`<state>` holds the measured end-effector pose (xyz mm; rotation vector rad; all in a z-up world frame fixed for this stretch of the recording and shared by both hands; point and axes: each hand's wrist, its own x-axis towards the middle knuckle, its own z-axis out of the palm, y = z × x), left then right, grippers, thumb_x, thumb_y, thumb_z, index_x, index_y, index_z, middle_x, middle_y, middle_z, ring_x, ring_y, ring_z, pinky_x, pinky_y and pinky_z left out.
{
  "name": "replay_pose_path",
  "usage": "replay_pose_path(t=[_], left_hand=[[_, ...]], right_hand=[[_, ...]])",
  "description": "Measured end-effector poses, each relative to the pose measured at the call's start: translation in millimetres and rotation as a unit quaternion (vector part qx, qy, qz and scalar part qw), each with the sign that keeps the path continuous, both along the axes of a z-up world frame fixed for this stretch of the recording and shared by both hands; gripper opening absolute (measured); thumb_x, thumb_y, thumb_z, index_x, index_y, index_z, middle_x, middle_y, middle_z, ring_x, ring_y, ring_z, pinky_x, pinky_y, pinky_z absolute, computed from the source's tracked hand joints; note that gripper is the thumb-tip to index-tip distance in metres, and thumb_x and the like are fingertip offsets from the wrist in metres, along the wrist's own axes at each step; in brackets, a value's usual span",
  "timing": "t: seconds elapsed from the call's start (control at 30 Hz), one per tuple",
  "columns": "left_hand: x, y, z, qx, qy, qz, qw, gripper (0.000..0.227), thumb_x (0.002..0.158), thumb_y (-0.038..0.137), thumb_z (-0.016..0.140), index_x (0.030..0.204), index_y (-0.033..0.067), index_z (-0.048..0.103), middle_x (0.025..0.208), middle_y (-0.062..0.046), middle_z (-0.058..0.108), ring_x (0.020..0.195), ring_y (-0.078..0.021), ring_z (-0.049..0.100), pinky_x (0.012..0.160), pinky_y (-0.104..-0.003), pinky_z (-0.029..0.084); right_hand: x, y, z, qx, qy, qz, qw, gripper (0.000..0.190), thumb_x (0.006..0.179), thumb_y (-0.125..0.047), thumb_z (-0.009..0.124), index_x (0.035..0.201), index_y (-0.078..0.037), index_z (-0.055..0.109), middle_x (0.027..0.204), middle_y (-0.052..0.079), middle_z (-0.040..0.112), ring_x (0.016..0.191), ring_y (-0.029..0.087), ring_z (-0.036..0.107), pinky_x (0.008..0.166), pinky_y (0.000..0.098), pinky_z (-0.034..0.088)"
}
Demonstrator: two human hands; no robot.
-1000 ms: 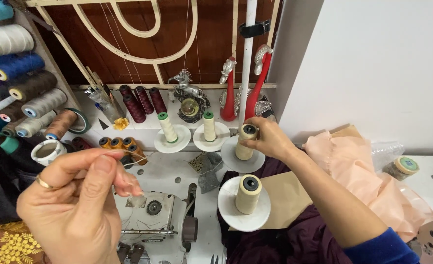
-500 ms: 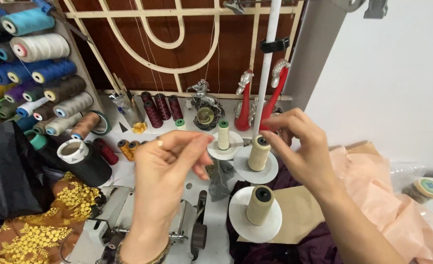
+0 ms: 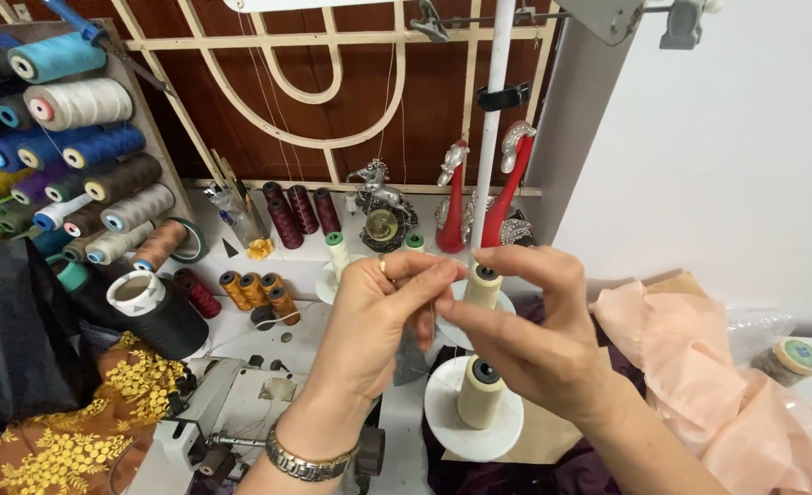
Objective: Threading an industrial overlock sewing machine by guiding multiple threads through tension disks, guides, and needles.
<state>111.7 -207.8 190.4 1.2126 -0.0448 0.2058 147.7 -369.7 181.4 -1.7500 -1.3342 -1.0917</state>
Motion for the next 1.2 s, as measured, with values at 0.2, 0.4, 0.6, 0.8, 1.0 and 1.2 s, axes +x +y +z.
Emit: replay_pose_path(t=[0.2, 0.4, 0.6, 0.8, 1.0, 1.2], left_hand=[[5, -11, -5, -0.073, 0.056, -0.017, 0.996, 0.016, 0.081, 0.014, 0.073, 0.086, -0.0015, 0.074, 0.06, -0.007, 0.063, 0.035, -0.0052, 0.038, 0.03, -0.019, 0.029], [3, -18, -4, -0.084, 0.01, 0.031, 0.996, 0.018, 0.085, 0.012, 0.068, 0.089, -0.0049, 0.072, 0.068, -0.013, 0.067, 0.032, -0.0046, 0.032, 0.028, -0.019, 0.029], [-2, -24, -1, -0.069, -0.028, 0.085, 0.994, 0.018, 0.086, 0.012, 0.066, 0.09, -0.0042, 0.072, 0.077, -0.019, 0.073, 0.031, -0.0082, 0.034, 0.03, -0.019, 0.03], [-6, -27, 0, -0.051, -0.05, 0.092, 0.993, 0.016, 0.085, 0.012, 0.068, 0.087, -0.0034, 0.072, 0.075, -0.018, 0.073, 0.032, -0.0077, 0.037, 0.031, -0.018, 0.032], [-14, -1, 24, 0.275, 0.128, 0.045, 0.952, 0.037, 0.086, 0.04, 0.057, 0.093, 0.0086, 0.076, 0.065, -0.002, 0.064, 0.031, -0.0077, 0.031, 0.033, -0.021, 0.023], [-22, 7, 29, 0.466, -0.029, 0.21, 0.859, 0.021, 0.085, 0.029, 0.068, 0.075, 0.0117, 0.063, 0.086, -0.001, 0.055, 0.061, -0.0134, 0.047, 0.055, -0.029, 0.041]], right_hand=[[8, 5, -8, 0.028, -0.077, -0.02, 0.996, 0.013, 0.094, -0.011, 0.067, 0.103, -0.019, 0.073, 0.125, 0.013, 0.049, 0.105, 0.024, 0.053, 0.088, 0.0387, 0.045], [-7, -2, -2, 0.078, 0.101, 0.01, 0.992, 0.011, 0.087, -0.002, 0.066, 0.097, -0.006, 0.068, 0.114, 0.019, 0.047, 0.111, 0.028, 0.054, 0.098, 0.0369, 0.049], [-22, 4, -8, 0.099, 0.275, -0.012, 0.956, 0.014, 0.081, -0.014, 0.07, 0.095, -0.011, 0.071, 0.115, 0.011, 0.052, 0.111, 0.022, 0.053, 0.097, 0.034, 0.042], [-23, 7, -14, 0.107, 0.321, 0.021, 0.941, 0.008, 0.082, -0.011, 0.07, 0.089, -0.008, 0.071, 0.106, 0.01, 0.055, 0.108, 0.02, 0.056, 0.094, 0.0321, 0.047], [-17, -19, 6, 0.085, 0.348, 0.012, 0.933, 0.007, 0.082, -0.01, 0.07, 0.088, -0.006, 0.073, 0.094, 0.007, 0.055, 0.096, 0.015, 0.056, 0.08, 0.0227, 0.048], [-16, -32, 26, 0.035, 0.339, 0.008, 0.94, 0.005, 0.082, -0.011, 0.07, 0.085, -0.008, 0.072, 0.092, 0.006, 0.055, 0.091, 0.015, 0.056, 0.079, 0.026, 0.047]])
